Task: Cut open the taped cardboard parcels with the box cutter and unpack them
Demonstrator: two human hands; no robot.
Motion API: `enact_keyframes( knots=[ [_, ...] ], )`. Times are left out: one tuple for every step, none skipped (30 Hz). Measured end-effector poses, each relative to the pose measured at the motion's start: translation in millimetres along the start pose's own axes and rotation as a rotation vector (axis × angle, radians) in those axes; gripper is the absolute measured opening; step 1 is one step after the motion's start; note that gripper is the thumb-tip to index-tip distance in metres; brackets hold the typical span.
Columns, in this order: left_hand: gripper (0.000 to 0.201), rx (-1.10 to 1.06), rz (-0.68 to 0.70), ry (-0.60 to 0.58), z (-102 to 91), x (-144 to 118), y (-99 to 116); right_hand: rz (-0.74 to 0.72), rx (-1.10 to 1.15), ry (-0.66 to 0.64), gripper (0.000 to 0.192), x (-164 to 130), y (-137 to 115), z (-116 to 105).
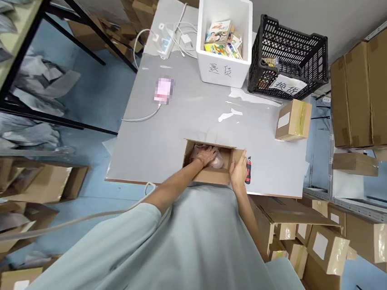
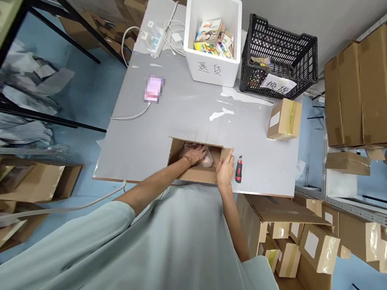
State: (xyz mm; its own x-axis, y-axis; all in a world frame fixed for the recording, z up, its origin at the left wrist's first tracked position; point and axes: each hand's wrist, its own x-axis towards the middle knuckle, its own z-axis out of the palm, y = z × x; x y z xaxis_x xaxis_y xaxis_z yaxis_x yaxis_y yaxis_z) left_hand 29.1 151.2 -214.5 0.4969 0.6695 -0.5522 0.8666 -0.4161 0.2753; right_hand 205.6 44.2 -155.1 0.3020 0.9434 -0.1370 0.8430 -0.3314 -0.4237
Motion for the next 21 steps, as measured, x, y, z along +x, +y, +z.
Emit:
enact_keyframes(
  knots=[
    [0.055,-0.004,-0.002,0.004,-1.2,-1,2,0.001,-0.008,0.002,0.082,0,0,-1],
    [0.054,-0.008,-0.005,0.008,-2.5,-3,4,0.003,-0.013,0.004,0.081,-1,-1,-2],
    [0.055,-0.012,-0.01,0.013,-4.2,-5,5,0.006,-0.016,0.003,0.081,-1,-1,-3],
    [0.055,-0.016,-0.016,0.019,-6.4,-8,6,0.009,-0.015,-0.001,0.081,-1,-1,-4],
    [0.057,-0.02,-0.024,0.028,-9.3,-11,7,0.009,-0.01,-0.008,0.081,0,-1,-5],
    [0.058,-0.023,-0.033,0.038,-12.8,-14,7,0.008,-0.004,-0.016,0.08,0,-1,-6],
    [0.06,-0.025,-0.042,0.05,-17.2,-18,7,0.005,0.003,-0.024,0.08,1,-1,-7],
    [0.06,-0.027,-0.051,0.062,-22.3,-22,6,0.001,0.008,-0.03,0.08,2,-1,-8],
    [0.059,-0.029,-0.059,0.073,-28.0,-27,6,-0.002,0.014,-0.033,0.08,3,0,-9],
    [0.058,-0.03,-0.066,0.083,-34.0,-31,6,-0.004,0.019,-0.034,0.08,4,0,-9],
    [0.055,-0.032,-0.071,0.093,-40.2,-36,6,-0.004,0.025,-0.034,0.081,5,1,-9],
    [0.052,-0.036,-0.076,0.104,-46.2,-42,6,-0.004,0.034,-0.035,0.081,6,2,-9],
    [0.049,-0.039,-0.079,0.118,-51.8,-49,7,-0.003,0.046,-0.037,0.082,8,3,-10],
    [0.048,-0.041,-0.082,0.133,-56.8,-56,8,-0.002,0.059,-0.041,0.082,9,4,-10],
    [0.047,-0.049,-0.083,0.159,-61.2,-64,9,-0.002,0.074,-0.048,0.082,10,5,-11],
    [0.046,-0.071,-0.081,0.204,-64.9,-73,10,-0.004,0.085,-0.053,0.082,11,5,-13],
    [0.046,-0.109,-0.073,0.266,-68.1,-82,12,-0.009,0.09,-0.048,0.083,11,5,-16],
    [0.045,-0.16,-0.057,0.342,-71.0,-91,13,-0.02,0.088,-0.026,0.082,10,4,-20],
    [0.044,-0.217,-0.03,0.419,-73.7,-100,14,-0.045,0.083,0.012,0.082,9,1,-25],
    [0.042,-0.271,0.003,0.489,-76.4,-107,15,-0.09,0.078,0.053,0.08,8,-3,-30],
    [0.042,-0.309,0.037,0.54,-78.9,-114,15,-0.157,0.079,0.083,0.079,6,-8,-35]
  ],
)
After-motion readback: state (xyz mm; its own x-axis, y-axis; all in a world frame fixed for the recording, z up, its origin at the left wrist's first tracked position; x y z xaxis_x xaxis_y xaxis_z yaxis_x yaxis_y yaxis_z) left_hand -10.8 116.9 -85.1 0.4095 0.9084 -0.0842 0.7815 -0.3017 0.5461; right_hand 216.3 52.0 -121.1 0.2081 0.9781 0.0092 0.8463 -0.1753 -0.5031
